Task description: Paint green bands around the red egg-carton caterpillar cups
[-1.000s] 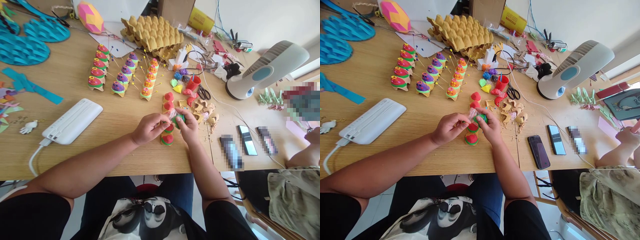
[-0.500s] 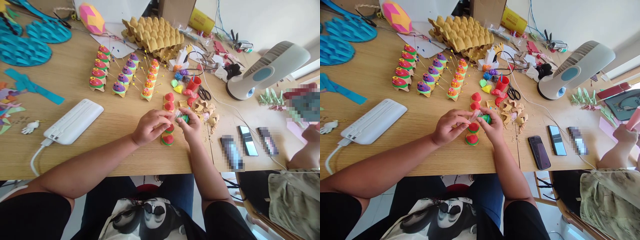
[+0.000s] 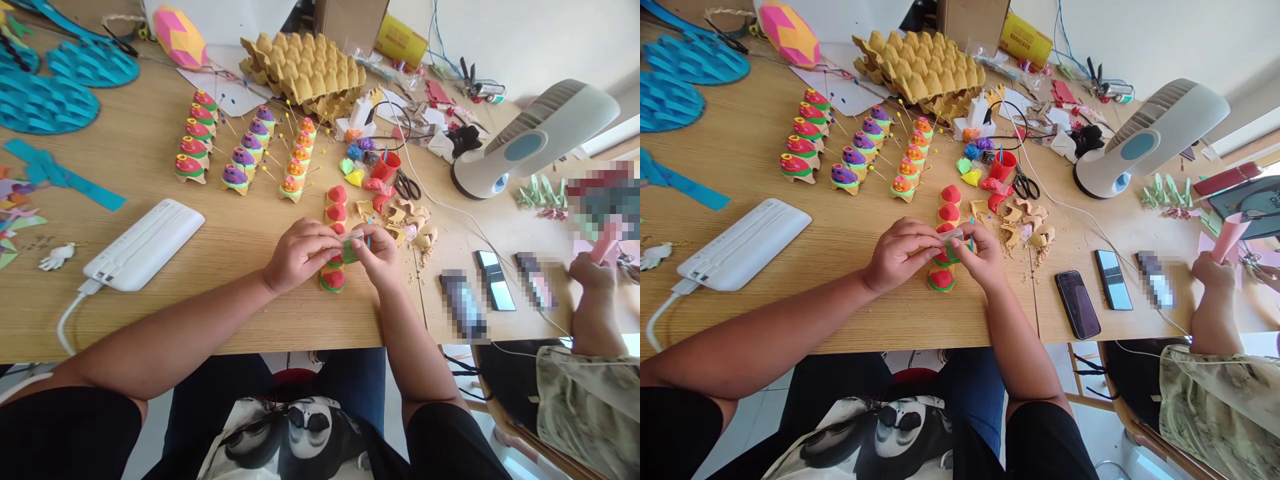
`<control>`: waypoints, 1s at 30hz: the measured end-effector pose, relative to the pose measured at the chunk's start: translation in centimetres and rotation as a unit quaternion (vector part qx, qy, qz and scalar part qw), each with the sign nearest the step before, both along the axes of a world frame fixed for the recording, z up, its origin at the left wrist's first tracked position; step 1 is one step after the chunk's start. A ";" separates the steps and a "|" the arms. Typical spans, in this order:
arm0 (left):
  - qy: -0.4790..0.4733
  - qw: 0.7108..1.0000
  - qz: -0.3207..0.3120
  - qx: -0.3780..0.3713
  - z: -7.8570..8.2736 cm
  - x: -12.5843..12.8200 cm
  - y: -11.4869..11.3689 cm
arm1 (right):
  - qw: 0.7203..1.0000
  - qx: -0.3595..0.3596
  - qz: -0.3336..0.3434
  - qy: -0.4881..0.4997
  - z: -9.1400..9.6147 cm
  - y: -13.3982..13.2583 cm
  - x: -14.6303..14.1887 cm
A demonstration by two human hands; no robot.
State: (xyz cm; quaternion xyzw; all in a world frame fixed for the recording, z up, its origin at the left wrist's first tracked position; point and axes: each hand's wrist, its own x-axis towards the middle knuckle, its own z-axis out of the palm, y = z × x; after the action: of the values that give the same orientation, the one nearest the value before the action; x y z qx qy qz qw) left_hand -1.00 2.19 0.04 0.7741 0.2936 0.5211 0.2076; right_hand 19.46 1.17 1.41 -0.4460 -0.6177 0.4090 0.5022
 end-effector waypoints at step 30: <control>-0.098 0.981 0.064 -0.153 -0.5 0.0 0.8 | 0.941 -0.036 -0.156 -0.298 -1.3 2.8 3.4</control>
State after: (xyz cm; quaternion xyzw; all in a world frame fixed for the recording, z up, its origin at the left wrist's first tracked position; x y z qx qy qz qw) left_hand -0.99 3.01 -0.51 0.6579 0.3971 0.5553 0.3179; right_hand 22.85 4.02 0.11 -0.6559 -0.6468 0.1960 0.3363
